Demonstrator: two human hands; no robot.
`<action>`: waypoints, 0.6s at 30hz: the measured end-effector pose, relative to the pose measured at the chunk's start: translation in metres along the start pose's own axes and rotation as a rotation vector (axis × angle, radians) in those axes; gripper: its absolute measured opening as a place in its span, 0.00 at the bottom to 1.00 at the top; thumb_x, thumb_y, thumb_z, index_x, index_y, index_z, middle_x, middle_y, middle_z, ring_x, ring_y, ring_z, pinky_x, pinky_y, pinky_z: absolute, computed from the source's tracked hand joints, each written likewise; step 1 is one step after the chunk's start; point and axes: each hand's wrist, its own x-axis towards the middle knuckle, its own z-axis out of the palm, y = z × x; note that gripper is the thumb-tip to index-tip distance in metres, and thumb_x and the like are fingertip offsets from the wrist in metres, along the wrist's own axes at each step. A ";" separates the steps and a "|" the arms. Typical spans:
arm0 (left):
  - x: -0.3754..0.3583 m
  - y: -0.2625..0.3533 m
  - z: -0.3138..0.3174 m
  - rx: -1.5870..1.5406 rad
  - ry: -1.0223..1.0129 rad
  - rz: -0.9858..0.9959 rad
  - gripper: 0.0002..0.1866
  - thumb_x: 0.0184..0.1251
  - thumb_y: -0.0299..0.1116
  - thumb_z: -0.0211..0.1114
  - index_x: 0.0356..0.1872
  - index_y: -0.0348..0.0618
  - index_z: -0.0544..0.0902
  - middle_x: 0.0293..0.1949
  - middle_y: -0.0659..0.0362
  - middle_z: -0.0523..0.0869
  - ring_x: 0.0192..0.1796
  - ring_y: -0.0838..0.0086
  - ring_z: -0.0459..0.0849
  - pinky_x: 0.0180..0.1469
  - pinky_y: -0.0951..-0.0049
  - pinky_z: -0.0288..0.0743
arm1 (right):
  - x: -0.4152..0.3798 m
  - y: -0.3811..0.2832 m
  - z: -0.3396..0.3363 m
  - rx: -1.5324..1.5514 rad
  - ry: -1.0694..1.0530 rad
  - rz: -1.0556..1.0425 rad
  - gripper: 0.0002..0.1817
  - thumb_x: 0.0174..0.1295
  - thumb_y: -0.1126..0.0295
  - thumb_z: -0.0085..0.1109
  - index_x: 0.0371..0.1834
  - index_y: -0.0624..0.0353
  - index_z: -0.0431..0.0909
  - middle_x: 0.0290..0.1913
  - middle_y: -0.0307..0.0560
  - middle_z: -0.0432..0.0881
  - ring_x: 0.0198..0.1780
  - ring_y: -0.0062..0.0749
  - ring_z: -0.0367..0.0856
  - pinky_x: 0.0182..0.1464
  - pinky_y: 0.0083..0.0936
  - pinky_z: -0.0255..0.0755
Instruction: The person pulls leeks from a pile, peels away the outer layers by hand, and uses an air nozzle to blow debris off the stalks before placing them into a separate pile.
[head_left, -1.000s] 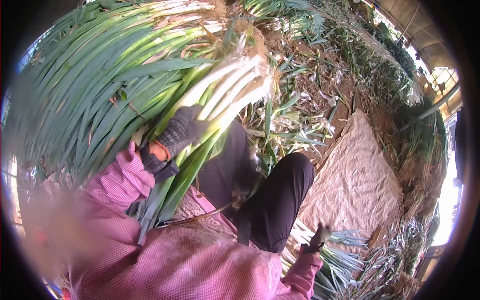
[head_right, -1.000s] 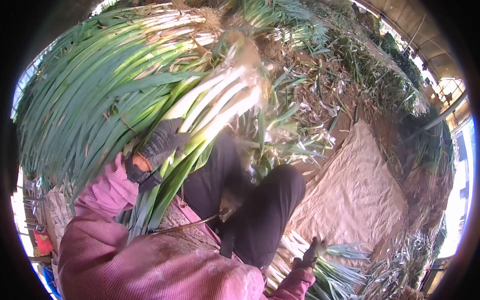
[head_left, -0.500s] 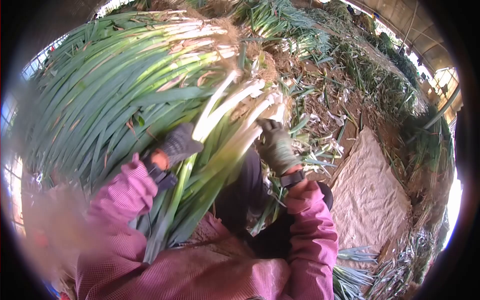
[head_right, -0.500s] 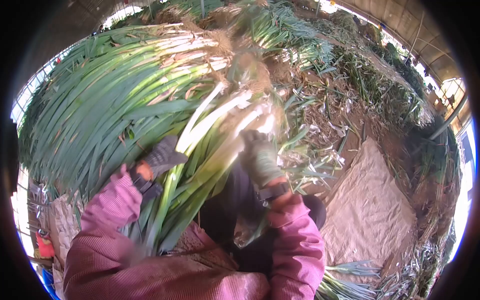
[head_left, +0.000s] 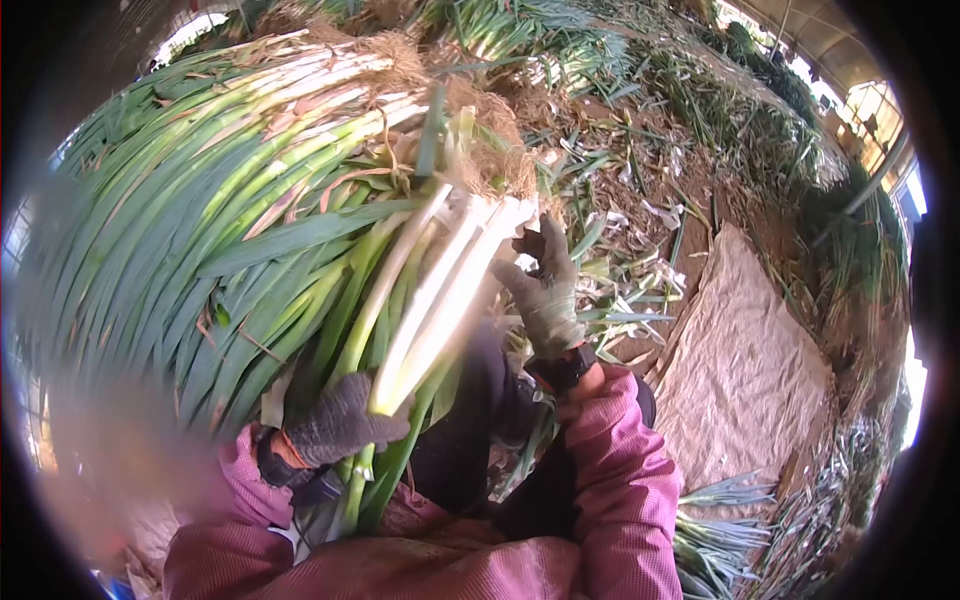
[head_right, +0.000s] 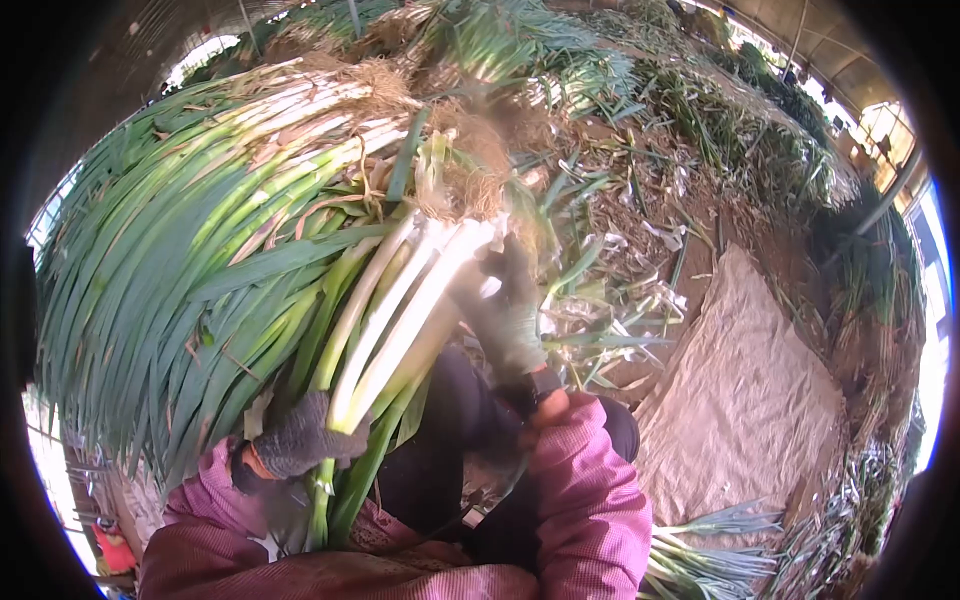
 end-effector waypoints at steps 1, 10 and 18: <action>-0.002 0.004 0.006 -0.032 -0.013 -0.027 0.11 0.55 0.31 0.68 0.36 0.37 0.78 0.25 0.62 0.79 0.25 0.79 0.78 0.28 0.78 0.73 | 0.000 -0.005 0.000 -0.060 0.017 -0.039 0.43 0.51 0.79 0.68 0.71 0.61 0.56 0.42 0.42 0.77 0.38 0.24 0.76 0.43 0.20 0.74; -0.024 -0.015 0.015 -0.437 -0.192 -0.031 0.15 0.53 0.28 0.68 0.41 0.36 0.76 0.24 0.61 0.77 0.23 0.77 0.76 0.24 0.76 0.72 | 0.001 -0.015 0.000 0.181 -0.298 0.184 0.39 0.45 0.81 0.65 0.66 0.64 0.64 0.37 0.37 0.78 0.31 0.18 0.75 0.34 0.15 0.70; -0.025 -0.024 0.025 -0.496 -0.379 -0.068 0.16 0.40 0.26 0.72 0.33 0.37 0.78 0.23 0.59 0.77 0.23 0.75 0.75 0.28 0.76 0.72 | 0.014 -0.017 0.007 -0.196 -0.478 0.067 0.11 0.44 0.76 0.58 0.33 0.59 0.79 0.26 0.44 0.79 0.24 0.34 0.76 0.27 0.30 0.73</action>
